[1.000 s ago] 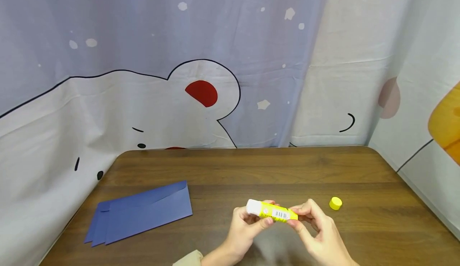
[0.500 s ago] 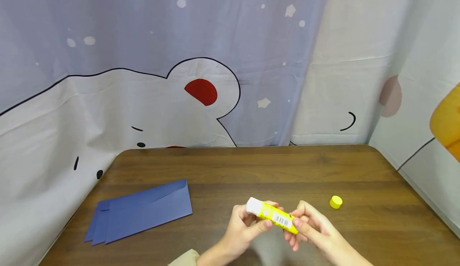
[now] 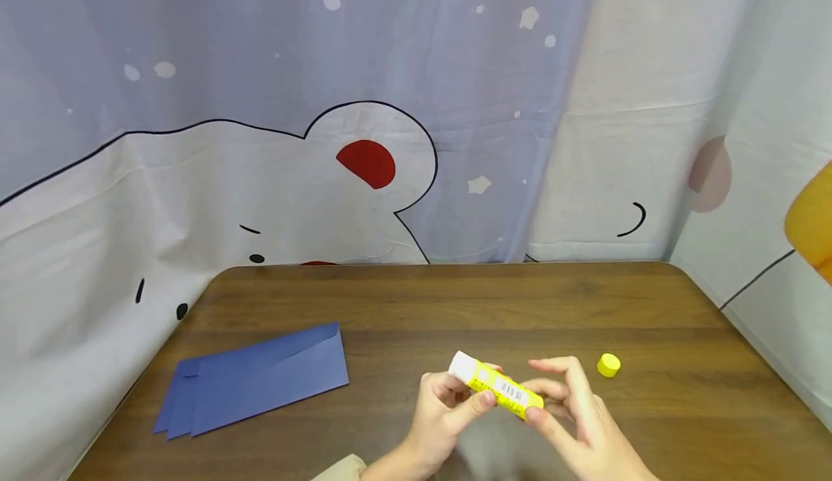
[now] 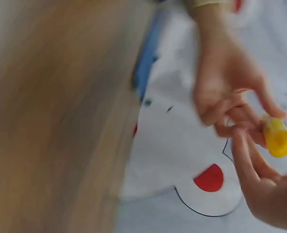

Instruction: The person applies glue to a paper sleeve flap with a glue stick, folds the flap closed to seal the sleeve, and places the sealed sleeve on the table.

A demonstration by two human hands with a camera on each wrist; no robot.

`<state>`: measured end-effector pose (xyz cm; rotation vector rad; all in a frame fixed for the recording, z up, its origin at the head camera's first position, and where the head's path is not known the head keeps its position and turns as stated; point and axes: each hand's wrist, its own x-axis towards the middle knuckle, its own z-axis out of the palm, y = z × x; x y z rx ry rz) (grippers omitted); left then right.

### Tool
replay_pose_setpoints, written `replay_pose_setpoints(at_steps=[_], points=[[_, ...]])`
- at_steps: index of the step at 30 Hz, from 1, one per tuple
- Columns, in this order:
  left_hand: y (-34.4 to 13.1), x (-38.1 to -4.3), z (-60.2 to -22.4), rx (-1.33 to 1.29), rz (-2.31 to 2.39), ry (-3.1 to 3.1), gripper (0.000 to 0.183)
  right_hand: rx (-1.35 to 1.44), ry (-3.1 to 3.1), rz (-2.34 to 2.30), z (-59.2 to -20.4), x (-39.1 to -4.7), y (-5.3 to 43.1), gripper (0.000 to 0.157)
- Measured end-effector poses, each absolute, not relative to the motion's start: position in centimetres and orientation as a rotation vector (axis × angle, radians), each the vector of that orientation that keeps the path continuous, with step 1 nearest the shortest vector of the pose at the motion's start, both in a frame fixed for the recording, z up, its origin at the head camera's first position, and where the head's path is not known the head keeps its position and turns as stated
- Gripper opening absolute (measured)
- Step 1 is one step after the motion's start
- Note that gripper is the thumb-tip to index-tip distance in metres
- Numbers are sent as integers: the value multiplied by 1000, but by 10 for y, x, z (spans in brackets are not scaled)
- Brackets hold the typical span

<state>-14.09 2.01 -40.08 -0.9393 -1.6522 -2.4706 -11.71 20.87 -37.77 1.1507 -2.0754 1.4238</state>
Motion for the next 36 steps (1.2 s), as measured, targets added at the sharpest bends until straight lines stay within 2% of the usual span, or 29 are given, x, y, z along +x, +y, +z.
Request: replay_pose_setpoints(at_steps=[3,5,10,12,15,17,19,21,24,26,30,34,36], points=[[19,-144,-401,-1072,-2343,-1649,31,1115,-2191,1840,-378,-114,214,23],[19,-144,-401,-1067,-2284,-1668,27,1110,-2159,1895,-378,-115,212,19],[23,-137,-401,-929,-2211,-1730,15,1042,-2058,1489,-383,-112,204,15],[25,-134,-401,-873,-2188,-1731,12,1087,-1924,1247,-385,-116,201,21],[26,-130,-400,-802,-2182,-1737,11,1080,-1761,978,-386,-122,198,39],[25,-129,-399,-816,-2216,-1716,15,1065,-1804,982,-386,-120,200,37],[24,-130,-398,-871,-2279,-1686,18,1141,-1964,1224,-383,-115,205,27],[23,-132,-397,-938,-2298,-1675,19,1240,-2099,1694,-381,-111,212,19],[22,-134,-397,-990,-2261,-1712,14,1331,-2051,2317,-380,-113,220,28],[22,-134,-397,-957,-2216,-1753,11,1318,-2017,2428,-381,-115,221,27],[26,-128,-395,-793,-2290,-1749,14,1163,-2100,2034,-384,-110,217,21],[32,-122,-392,-596,-2403,-1724,18,981,-2120,1497,-384,-102,208,30],[34,-120,-390,-579,-2410,-1706,19,919,-2067,1268,-385,-101,203,29]])
